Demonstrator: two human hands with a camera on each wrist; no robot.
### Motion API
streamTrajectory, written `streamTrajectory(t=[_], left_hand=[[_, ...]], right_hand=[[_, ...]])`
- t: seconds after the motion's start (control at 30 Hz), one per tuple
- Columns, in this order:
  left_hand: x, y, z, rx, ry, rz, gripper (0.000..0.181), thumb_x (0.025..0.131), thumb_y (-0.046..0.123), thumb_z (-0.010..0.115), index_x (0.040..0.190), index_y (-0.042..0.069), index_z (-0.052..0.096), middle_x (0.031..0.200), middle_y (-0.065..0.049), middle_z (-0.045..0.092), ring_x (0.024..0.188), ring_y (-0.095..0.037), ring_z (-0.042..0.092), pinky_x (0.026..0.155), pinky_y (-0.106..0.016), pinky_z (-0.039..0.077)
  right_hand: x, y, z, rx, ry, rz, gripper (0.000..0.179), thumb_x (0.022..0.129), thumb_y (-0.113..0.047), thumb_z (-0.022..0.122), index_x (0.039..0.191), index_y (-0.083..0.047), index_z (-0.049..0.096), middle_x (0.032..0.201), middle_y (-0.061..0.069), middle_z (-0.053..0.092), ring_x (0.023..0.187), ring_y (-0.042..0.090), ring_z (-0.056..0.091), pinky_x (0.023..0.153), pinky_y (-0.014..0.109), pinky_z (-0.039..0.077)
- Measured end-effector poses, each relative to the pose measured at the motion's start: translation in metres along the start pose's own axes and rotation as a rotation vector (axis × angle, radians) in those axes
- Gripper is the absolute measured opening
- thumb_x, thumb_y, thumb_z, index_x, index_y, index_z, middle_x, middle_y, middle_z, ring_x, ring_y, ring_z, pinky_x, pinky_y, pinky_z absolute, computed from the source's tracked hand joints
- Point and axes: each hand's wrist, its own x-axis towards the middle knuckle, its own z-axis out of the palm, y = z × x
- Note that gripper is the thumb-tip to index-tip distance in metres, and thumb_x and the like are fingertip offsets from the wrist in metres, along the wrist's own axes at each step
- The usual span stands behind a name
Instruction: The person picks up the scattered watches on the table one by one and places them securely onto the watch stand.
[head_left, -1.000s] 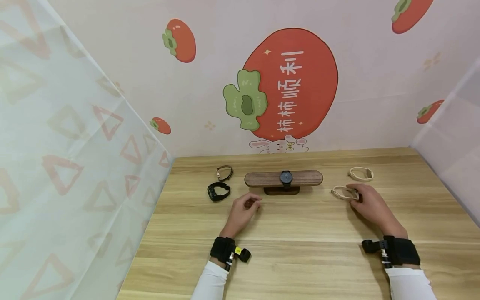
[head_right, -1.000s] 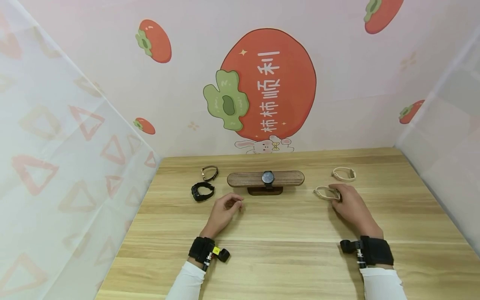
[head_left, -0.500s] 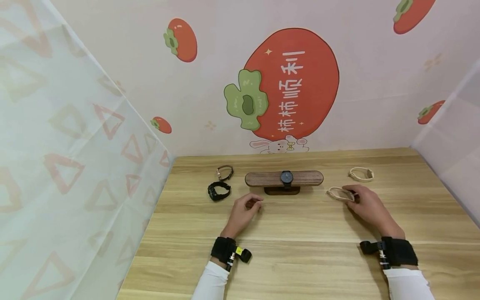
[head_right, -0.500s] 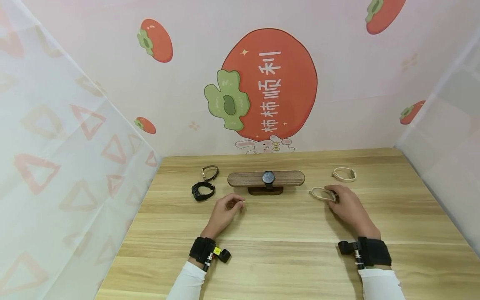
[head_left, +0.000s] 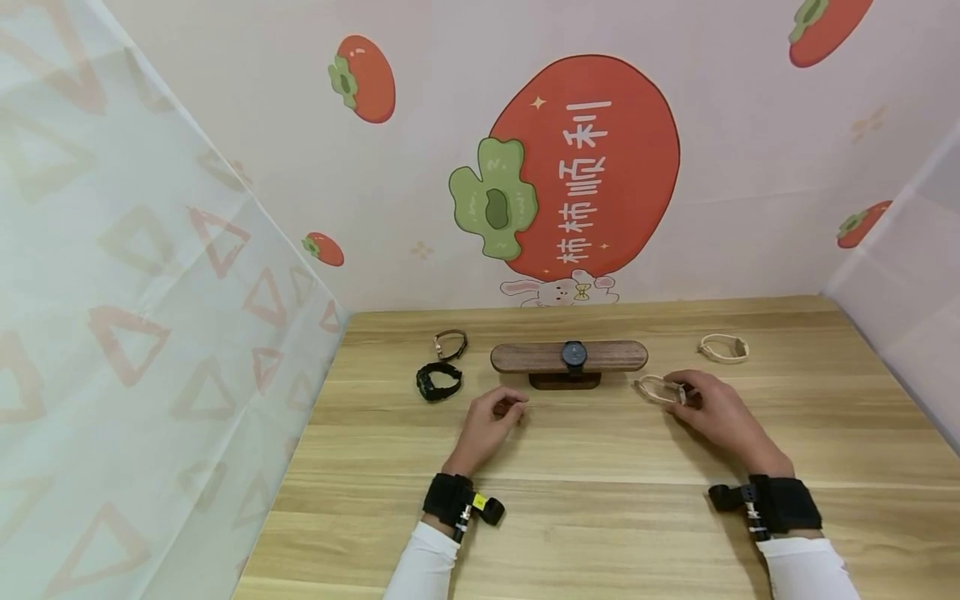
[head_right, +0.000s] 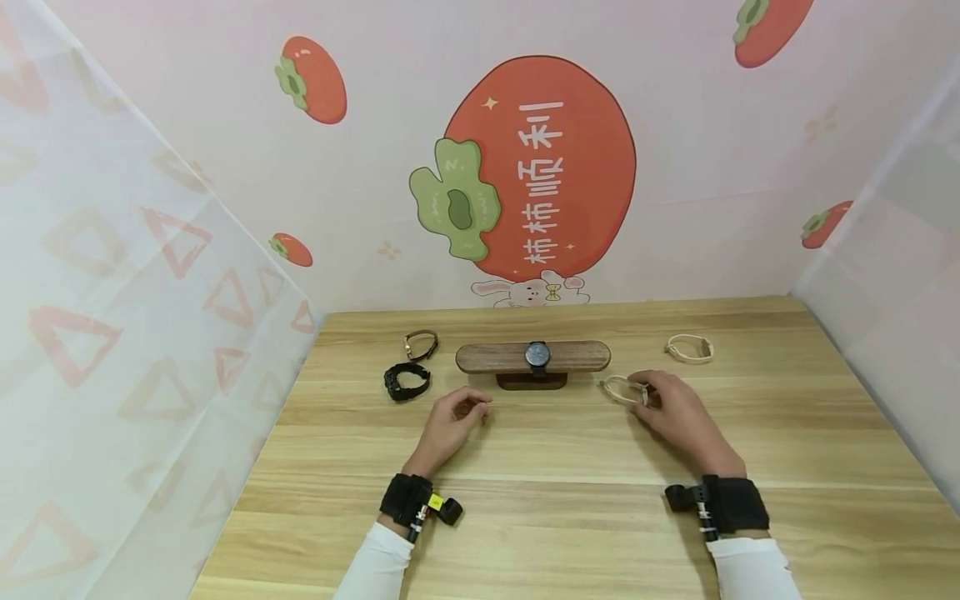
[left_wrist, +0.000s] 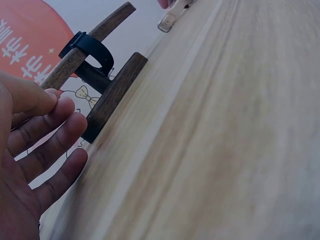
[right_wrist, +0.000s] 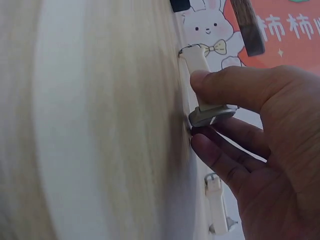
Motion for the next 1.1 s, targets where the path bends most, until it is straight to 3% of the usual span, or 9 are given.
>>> streamTrajectory(t=[0.33, 0.63, 0.9, 1.1], left_hand=[[0.001, 0.001, 0.003, -0.004, -0.018, 0.005, 0.018, 0.105, 0.015, 0.07, 0.118, 0.005, 0.077, 0.104, -0.008, 0.077, 0.09, -0.025, 0.073, 0.081, -0.024, 0.059], [0.004, 0.003, 0.01, 0.022, -0.041, 0.0, 0.017, 0.106, 0.016, 0.069, 0.118, 0.007, 0.077, 0.106, -0.006, 0.076, 0.091, -0.019, 0.072, 0.083, -0.023, 0.059], [0.012, 0.008, 0.024, 0.048, -0.104, 0.026, 0.019, 0.107, 0.019, 0.068, 0.12, 0.007, 0.076, 0.104, -0.004, 0.076, 0.089, -0.01, 0.071, 0.083, -0.025, 0.06], [0.018, 0.011, 0.036, 0.05, -0.129, 0.068, 0.019, 0.106, 0.015, 0.068, 0.123, 0.006, 0.074, 0.117, -0.004, 0.07, 0.096, -0.009, 0.069, 0.085, -0.024, 0.061]], right_hand=[[0.001, -0.015, 0.009, 0.034, -0.002, 0.0, 0.022, 0.087, -0.012, 0.089, 0.104, -0.008, 0.075, 0.102, 0.007, 0.071, 0.084, 0.016, 0.067, 0.073, 0.03, 0.058], [0.007, -0.025, 0.016, 0.042, -0.022, 0.005, 0.022, 0.09, -0.025, 0.089, 0.099, -0.012, 0.074, 0.091, -0.001, 0.069, 0.08, 0.009, 0.062, 0.069, 0.025, 0.054], [0.014, -0.038, 0.023, 0.033, -0.013, -0.013, 0.026, 0.089, -0.032, 0.089, 0.094, -0.014, 0.072, 0.078, -0.002, 0.056, 0.07, 0.01, 0.047, 0.06, 0.024, 0.039], [0.021, -0.044, 0.032, 0.068, -0.028, -0.024, 0.026, 0.09, -0.034, 0.089, 0.095, -0.014, 0.072, 0.078, -0.002, 0.056, 0.07, 0.01, 0.047, 0.061, 0.024, 0.039]])
